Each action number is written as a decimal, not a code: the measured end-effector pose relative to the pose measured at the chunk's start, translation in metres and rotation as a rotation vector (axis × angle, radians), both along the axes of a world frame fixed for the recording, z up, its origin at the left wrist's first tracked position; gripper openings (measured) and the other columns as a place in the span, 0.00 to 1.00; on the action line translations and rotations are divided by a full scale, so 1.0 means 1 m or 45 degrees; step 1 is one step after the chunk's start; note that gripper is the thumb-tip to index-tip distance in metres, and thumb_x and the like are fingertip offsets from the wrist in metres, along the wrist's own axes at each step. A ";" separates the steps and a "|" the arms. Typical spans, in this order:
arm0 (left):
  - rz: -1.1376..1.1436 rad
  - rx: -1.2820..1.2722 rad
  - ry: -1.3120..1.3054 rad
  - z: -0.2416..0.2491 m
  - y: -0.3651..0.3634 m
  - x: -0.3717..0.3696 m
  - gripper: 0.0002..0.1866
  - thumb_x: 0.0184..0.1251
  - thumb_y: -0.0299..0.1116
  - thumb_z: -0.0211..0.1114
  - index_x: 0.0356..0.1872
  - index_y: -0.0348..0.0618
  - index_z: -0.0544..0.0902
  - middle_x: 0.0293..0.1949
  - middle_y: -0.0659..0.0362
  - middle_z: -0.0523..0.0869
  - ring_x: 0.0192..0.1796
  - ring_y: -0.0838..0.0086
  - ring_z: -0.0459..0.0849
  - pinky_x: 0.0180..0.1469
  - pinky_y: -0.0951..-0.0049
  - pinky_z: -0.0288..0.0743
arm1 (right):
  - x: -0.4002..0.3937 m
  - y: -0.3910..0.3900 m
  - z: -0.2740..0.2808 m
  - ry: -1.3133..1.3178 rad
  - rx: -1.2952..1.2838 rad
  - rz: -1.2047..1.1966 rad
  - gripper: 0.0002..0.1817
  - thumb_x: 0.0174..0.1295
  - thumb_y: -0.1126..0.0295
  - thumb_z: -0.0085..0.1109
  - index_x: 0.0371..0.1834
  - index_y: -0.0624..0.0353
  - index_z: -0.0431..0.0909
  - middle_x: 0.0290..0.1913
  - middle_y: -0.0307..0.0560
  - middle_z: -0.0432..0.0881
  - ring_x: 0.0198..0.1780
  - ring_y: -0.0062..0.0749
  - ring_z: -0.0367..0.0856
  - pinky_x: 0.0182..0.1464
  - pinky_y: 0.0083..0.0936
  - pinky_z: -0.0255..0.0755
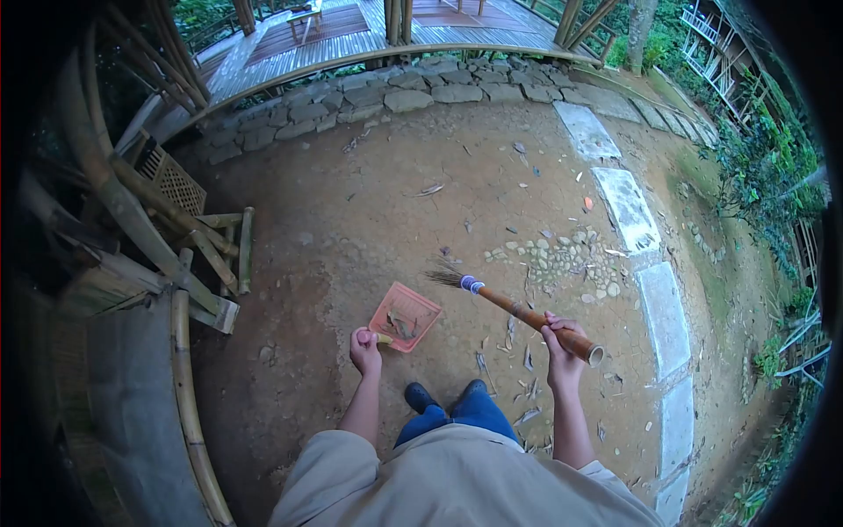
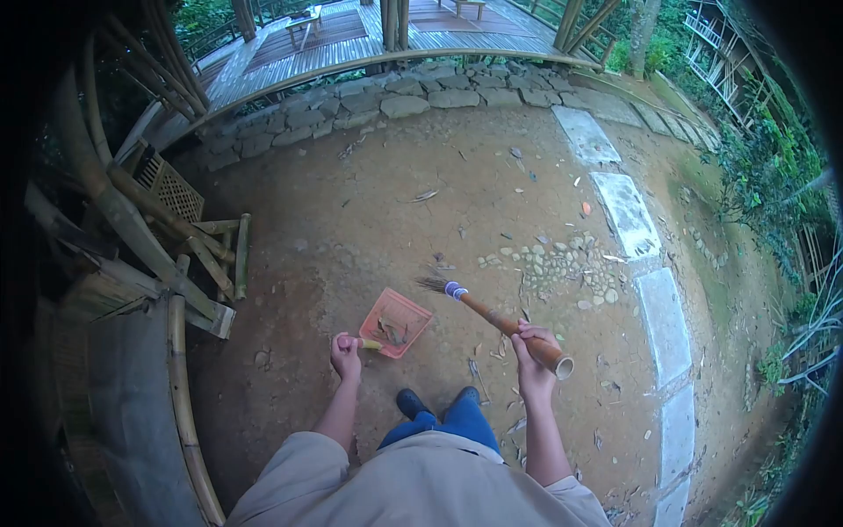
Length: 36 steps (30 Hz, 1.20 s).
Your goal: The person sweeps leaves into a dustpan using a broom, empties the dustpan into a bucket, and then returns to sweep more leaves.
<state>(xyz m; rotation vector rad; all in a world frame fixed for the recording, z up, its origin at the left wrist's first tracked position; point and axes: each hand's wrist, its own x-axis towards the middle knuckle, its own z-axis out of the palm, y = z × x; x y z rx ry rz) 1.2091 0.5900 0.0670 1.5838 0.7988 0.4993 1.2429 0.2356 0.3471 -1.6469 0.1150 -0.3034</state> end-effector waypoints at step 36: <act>0.326 0.227 -0.070 0.055 0.277 0.300 0.16 0.59 0.20 0.70 0.49 0.41 0.80 0.42 0.59 0.84 0.44 0.73 0.84 0.49 0.73 0.78 | 0.384 0.212 -0.043 -0.094 0.060 0.185 0.08 0.57 0.83 0.67 0.34 0.61 0.78 0.43 0.46 0.82 0.54 0.35 0.81 0.64 0.33 0.71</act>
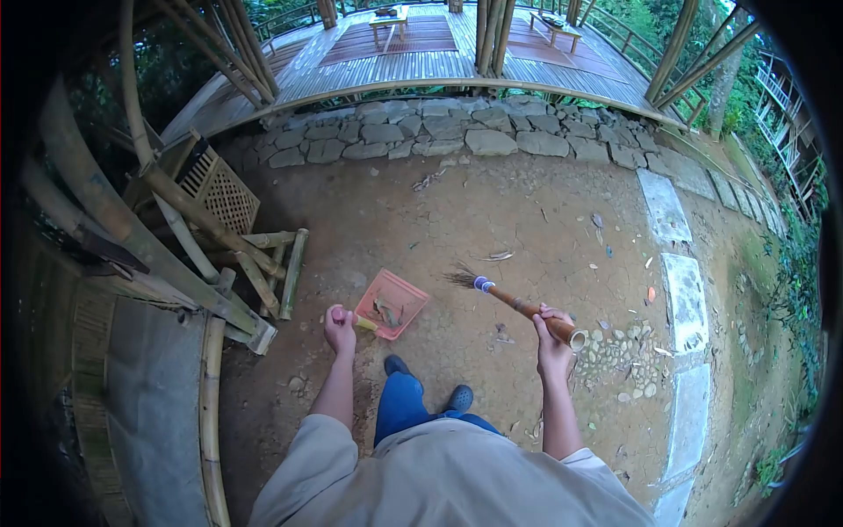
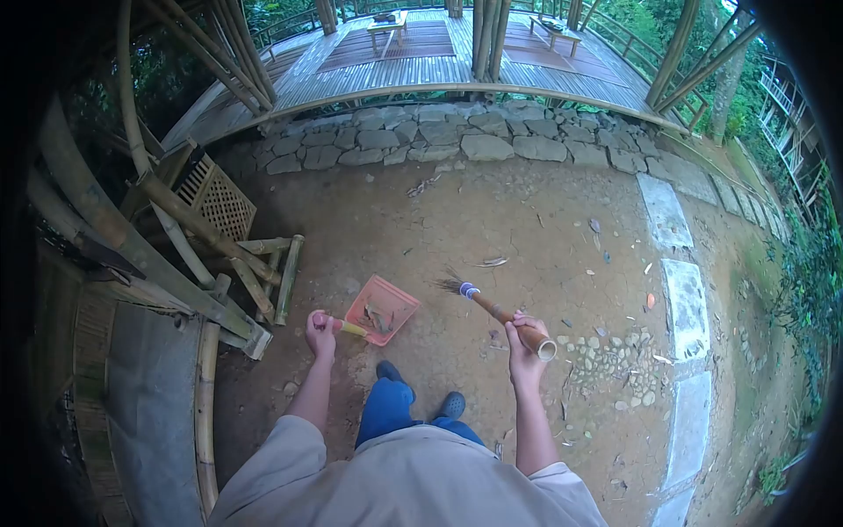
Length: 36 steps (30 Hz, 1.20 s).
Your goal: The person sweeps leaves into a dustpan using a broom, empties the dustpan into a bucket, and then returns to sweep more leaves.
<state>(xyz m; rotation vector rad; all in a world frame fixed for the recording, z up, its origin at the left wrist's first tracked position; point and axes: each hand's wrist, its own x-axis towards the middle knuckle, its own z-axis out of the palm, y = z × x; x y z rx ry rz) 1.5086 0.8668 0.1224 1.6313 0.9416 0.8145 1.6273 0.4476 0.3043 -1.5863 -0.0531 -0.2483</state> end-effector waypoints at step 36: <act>-0.035 -0.093 0.431 -0.148 0.226 0.283 0.15 0.57 0.21 0.71 0.45 0.42 0.81 0.41 0.55 0.86 0.44 0.65 0.84 0.48 0.67 0.78 | 0.313 0.346 -0.133 -0.204 -0.499 0.308 0.08 0.53 0.84 0.68 0.31 0.62 0.79 0.37 0.47 0.85 0.50 0.42 0.86 0.58 0.35 0.78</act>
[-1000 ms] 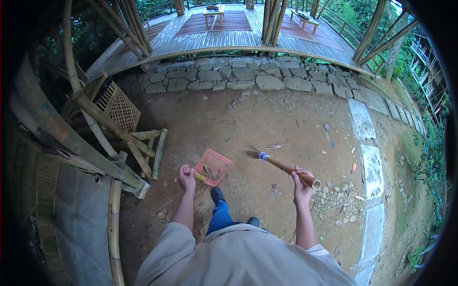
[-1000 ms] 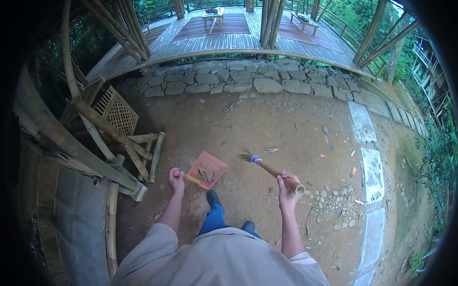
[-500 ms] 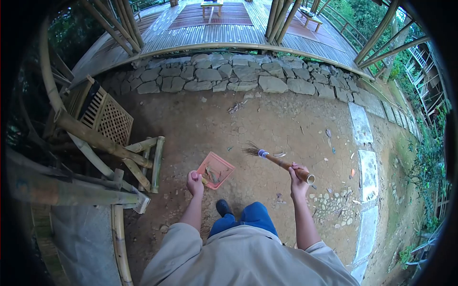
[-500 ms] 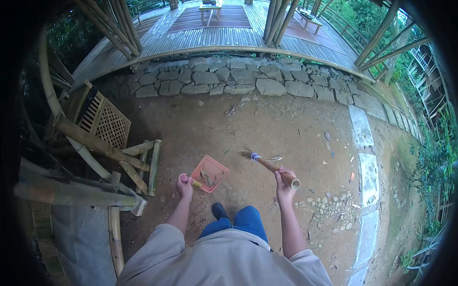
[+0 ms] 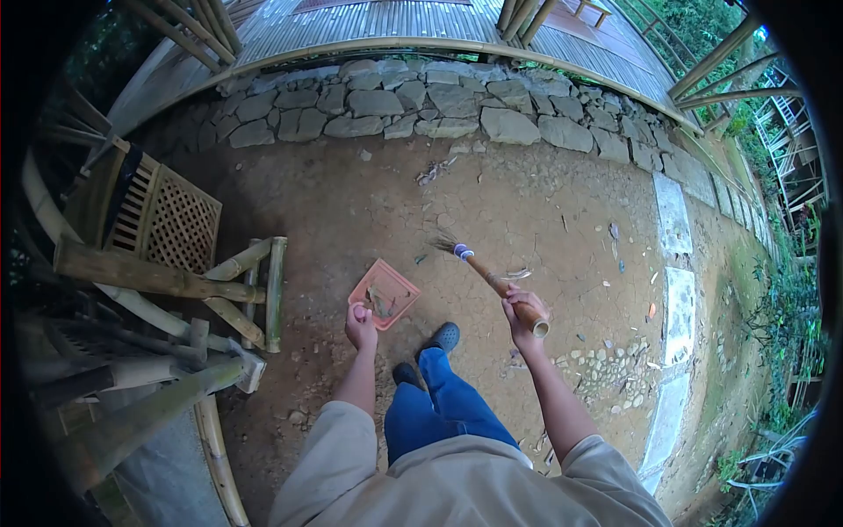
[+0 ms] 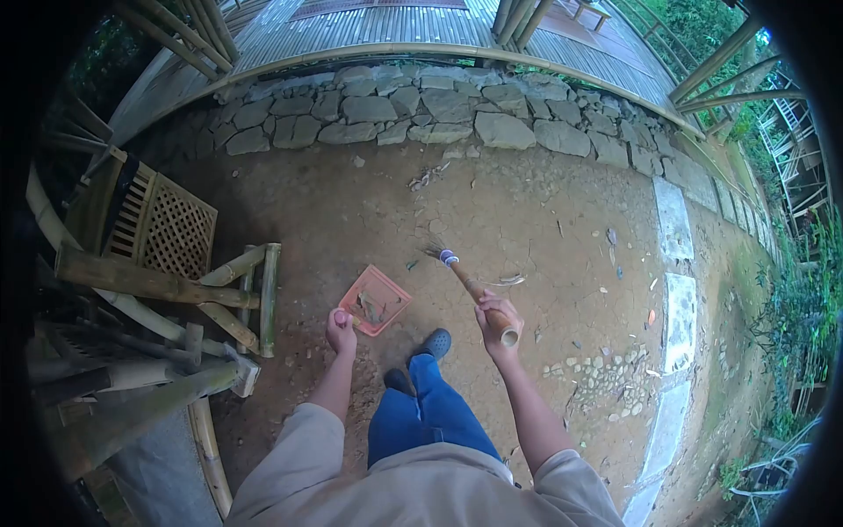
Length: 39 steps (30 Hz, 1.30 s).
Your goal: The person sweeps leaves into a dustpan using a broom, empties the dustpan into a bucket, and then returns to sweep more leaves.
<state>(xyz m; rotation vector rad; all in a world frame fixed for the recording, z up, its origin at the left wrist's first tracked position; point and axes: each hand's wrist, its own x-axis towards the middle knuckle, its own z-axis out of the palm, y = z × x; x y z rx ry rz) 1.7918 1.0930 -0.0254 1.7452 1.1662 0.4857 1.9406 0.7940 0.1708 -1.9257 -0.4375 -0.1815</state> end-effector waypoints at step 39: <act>0.067 -0.093 -0.218 0.025 0.017 0.054 0.17 0.55 0.18 0.71 0.46 0.41 0.80 0.41 0.57 0.84 0.44 0.69 0.83 0.49 0.69 0.78 | 0.015 -0.035 0.112 0.281 0.296 -0.134 0.08 0.58 0.85 0.65 0.34 0.61 0.77 0.42 0.46 0.83 0.57 0.42 0.83 0.64 0.37 0.72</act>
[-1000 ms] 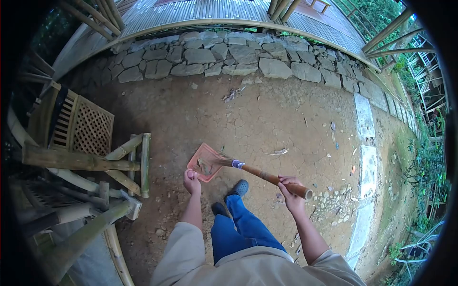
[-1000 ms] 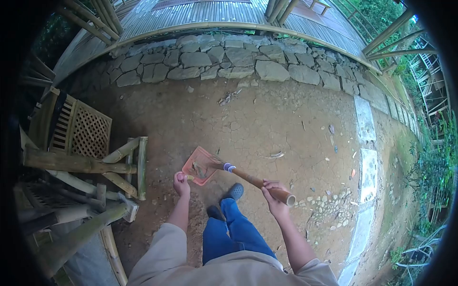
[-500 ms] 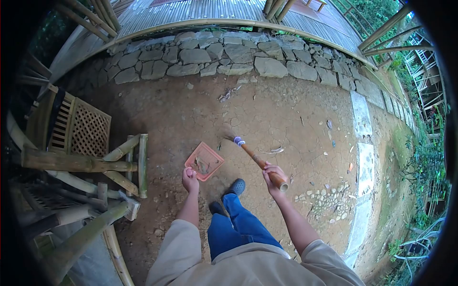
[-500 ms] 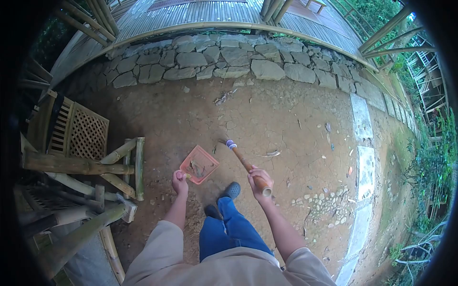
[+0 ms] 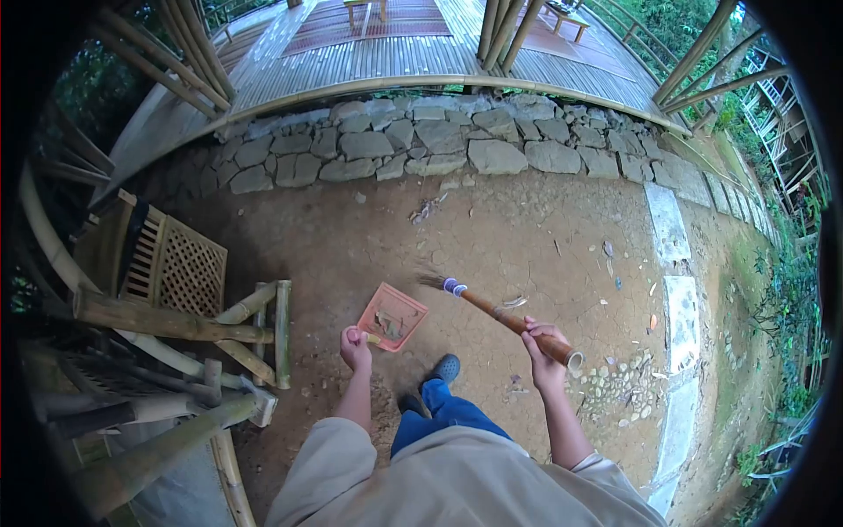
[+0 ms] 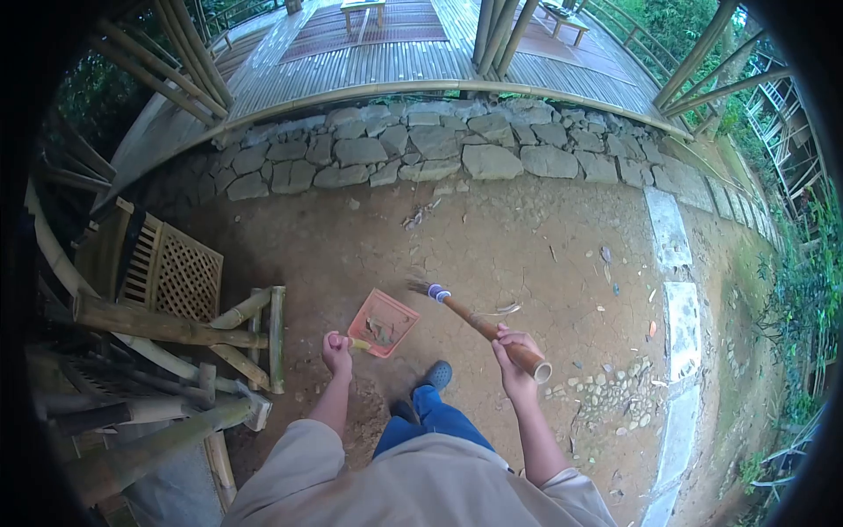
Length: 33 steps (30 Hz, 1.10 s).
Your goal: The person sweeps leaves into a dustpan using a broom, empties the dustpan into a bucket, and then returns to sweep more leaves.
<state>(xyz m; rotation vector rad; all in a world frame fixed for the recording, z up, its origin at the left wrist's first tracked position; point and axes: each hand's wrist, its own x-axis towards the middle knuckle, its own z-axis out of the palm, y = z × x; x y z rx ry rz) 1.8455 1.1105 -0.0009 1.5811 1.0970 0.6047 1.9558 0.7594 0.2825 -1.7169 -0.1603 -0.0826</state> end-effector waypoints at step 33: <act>-0.280 -0.117 -0.100 0.052 0.175 0.287 0.16 0.58 0.15 0.67 0.46 0.41 0.79 0.35 0.62 0.81 0.38 0.76 0.82 0.43 0.76 0.78 | 0.241 0.120 -0.039 -0.053 -0.047 -0.513 0.08 0.58 0.81 0.69 0.35 0.60 0.79 0.41 0.44 0.83 0.53 0.34 0.83 0.59 0.30 0.74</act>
